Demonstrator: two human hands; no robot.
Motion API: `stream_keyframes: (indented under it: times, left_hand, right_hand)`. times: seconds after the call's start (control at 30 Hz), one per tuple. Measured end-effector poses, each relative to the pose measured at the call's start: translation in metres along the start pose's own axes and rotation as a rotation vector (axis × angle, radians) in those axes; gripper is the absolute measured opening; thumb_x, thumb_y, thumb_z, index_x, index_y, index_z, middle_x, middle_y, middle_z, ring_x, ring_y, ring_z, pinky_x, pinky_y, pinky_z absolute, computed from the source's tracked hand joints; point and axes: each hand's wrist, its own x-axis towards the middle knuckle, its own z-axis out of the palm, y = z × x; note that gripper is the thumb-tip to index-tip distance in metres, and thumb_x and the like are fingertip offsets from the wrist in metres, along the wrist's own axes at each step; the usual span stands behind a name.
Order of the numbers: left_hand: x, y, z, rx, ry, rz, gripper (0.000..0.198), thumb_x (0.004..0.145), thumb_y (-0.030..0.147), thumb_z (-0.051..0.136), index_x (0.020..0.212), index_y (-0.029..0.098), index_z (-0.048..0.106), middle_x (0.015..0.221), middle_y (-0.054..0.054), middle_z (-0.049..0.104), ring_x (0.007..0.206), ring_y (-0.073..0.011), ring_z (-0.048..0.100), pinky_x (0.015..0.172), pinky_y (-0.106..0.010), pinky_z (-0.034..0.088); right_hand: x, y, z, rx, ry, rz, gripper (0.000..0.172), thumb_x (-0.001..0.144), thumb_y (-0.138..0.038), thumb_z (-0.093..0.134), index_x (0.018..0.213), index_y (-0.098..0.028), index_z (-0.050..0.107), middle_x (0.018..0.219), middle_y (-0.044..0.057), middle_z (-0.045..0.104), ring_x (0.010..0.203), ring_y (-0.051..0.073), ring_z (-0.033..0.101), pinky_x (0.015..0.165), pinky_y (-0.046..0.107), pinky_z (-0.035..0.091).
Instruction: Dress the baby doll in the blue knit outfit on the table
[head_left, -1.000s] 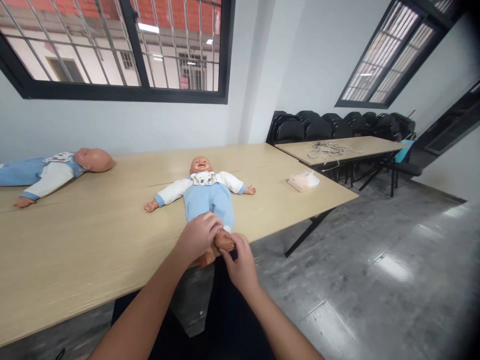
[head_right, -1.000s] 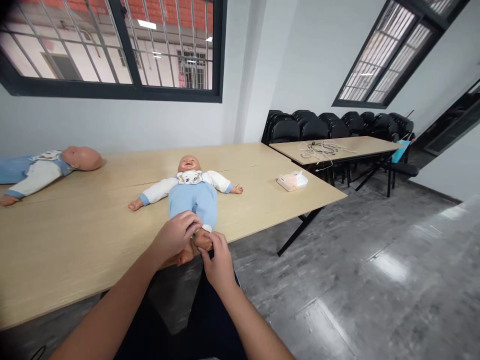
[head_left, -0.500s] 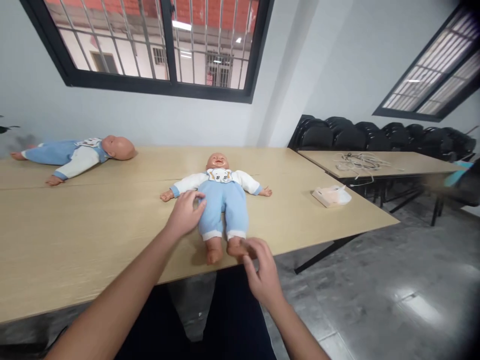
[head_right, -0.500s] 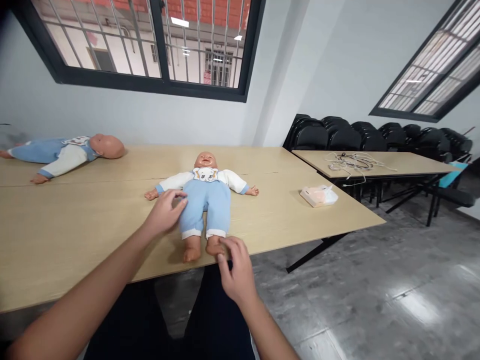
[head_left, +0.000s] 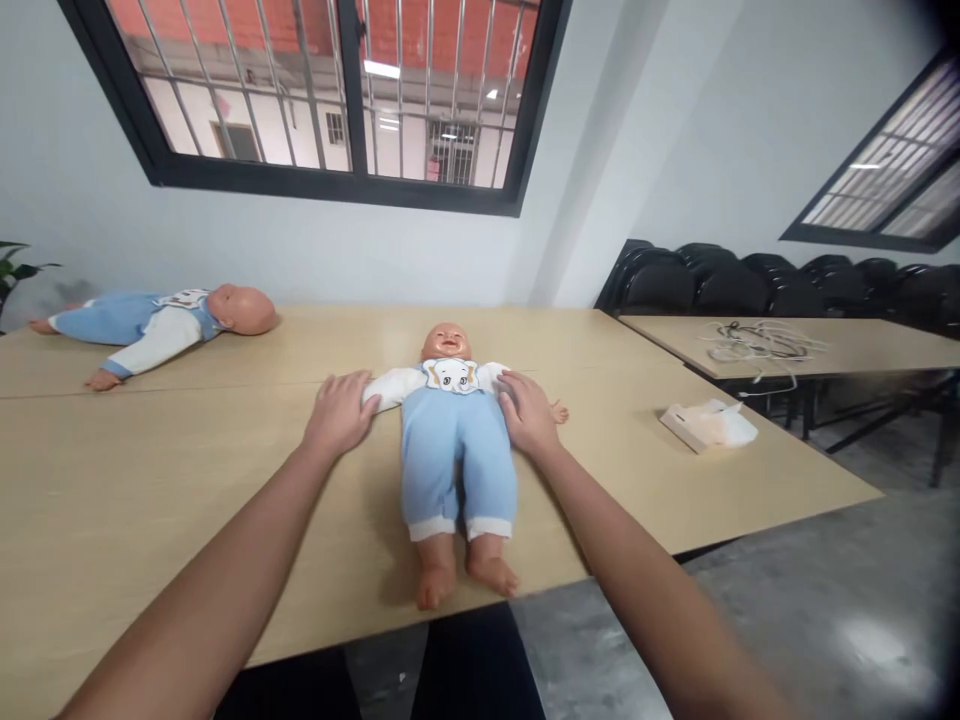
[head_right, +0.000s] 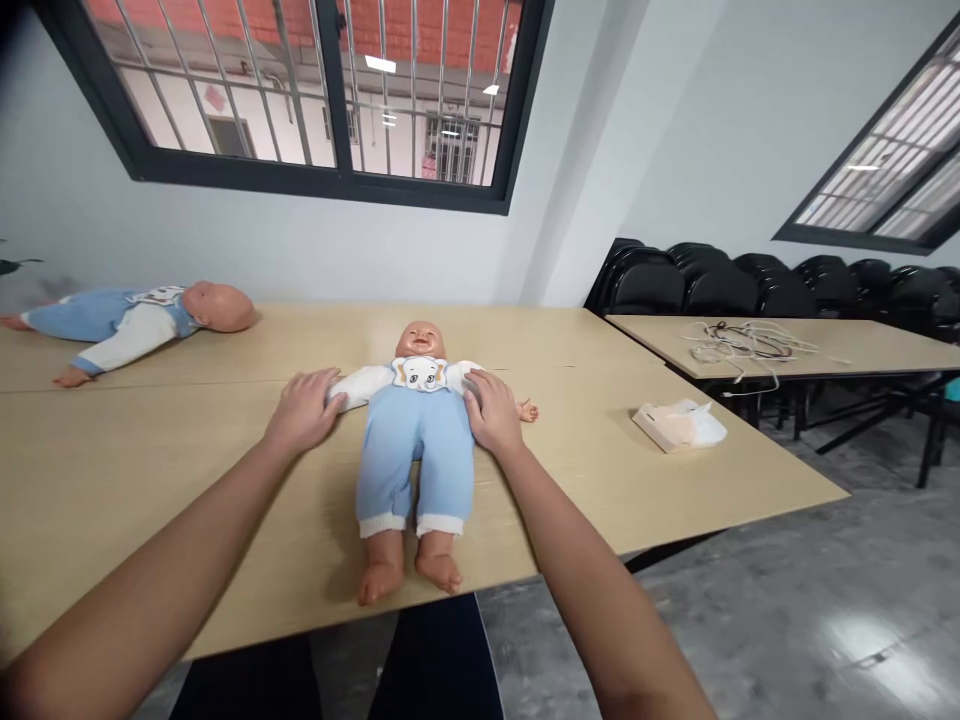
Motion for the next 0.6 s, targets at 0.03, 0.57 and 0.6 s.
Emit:
stream_keyframes:
  times: [0.03,0.57,0.6]
  left_hand:
    - [0.006,0.011,0.0,-0.019,0.05,0.045,0.054,0.102,0.046,0.042,0.147,0.018,0.054,0.148,-0.015,0.061,0.137,-0.0348,0.054,0.122,-0.054,0.032]
    - [0.058,0.002,0.019,-0.257,-0.154,0.134,0.051,0.106,0.045,0.033,0.135,0.02,0.067,0.138,-0.01,0.069,0.126,-0.0281,0.063,0.11,-0.044,0.047]
    - [0.056,-0.009,0.013,-0.222,-0.14,0.084,0.051,0.105,0.046,0.033,0.129,0.02,0.07,0.132,-0.011,0.072,0.121,-0.0286,0.065,0.105,-0.043,0.049]
  right_hand:
    - [0.01,0.0,0.005,0.041,-0.011,-0.019,0.042,0.105,-0.04,0.041,0.134,-0.02,0.063,0.141,0.016,0.064,0.136,0.032,0.055,0.117,0.055,0.042]
    - [0.035,0.027,0.01,0.052,-0.31,0.045,0.047,0.108,-0.044,0.038,0.133,-0.019,0.069,0.135,0.012,0.071,0.126,0.029,0.064,0.112,0.048,0.047]
    - [0.035,0.03,0.007,-0.005,-0.32,0.074,0.047,0.107,-0.043,0.04,0.133,-0.018,0.069,0.135,0.013,0.071,0.125,0.031,0.065,0.11,0.048,0.048]
